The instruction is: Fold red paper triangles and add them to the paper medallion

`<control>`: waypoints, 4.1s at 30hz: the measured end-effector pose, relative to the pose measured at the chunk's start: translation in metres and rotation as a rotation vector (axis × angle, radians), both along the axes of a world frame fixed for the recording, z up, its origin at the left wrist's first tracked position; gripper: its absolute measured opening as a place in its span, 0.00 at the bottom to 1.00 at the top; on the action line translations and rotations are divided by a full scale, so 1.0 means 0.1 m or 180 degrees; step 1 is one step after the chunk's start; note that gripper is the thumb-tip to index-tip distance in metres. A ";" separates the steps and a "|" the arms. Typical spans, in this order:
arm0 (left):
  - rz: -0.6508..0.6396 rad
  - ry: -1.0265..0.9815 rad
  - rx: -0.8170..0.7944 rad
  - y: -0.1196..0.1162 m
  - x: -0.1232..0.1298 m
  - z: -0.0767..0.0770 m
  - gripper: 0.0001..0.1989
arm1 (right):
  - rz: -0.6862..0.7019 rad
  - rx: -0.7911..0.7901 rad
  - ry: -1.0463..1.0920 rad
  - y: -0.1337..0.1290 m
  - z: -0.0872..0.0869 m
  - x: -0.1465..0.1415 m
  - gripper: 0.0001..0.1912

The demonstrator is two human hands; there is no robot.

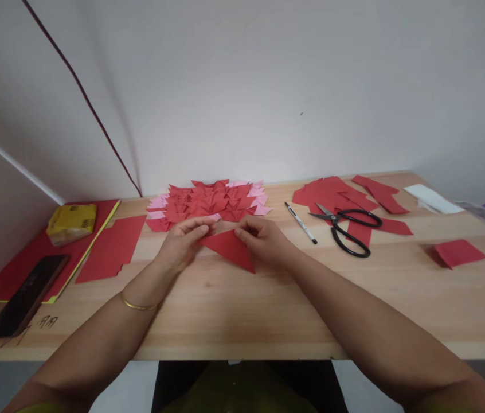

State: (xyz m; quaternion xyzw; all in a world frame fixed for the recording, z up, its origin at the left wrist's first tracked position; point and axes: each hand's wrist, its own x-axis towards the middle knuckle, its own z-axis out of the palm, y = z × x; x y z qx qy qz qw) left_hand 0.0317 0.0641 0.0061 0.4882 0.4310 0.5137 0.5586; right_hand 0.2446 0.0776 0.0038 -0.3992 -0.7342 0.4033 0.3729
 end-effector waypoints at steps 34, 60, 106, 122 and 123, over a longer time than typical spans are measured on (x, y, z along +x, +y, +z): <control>-0.0601 0.1537 -0.0002 0.02 -0.24 0.16 0.03 | -0.0132 0.0274 -0.0065 0.02 0.02 0.04 0.10; -0.0076 -0.0217 -0.0466 -0.04 0.13 -0.08 0.12 | 0.0018 -0.1047 0.0965 -0.05 -0.03 -0.12 0.15; -0.0193 0.1640 0.0609 -0.14 0.14 0.07 0.09 | 0.0027 -0.0170 0.0031 -0.02 -0.01 -0.08 0.13; 0.0002 0.0805 0.0287 -0.14 0.14 0.02 0.17 | 0.0064 -0.0593 0.0570 -0.01 0.00 -0.06 0.12; 0.0005 0.0799 0.0264 -0.14 0.14 0.02 0.17 | 0.0055 -0.0611 0.0587 -0.02 0.00 -0.06 0.12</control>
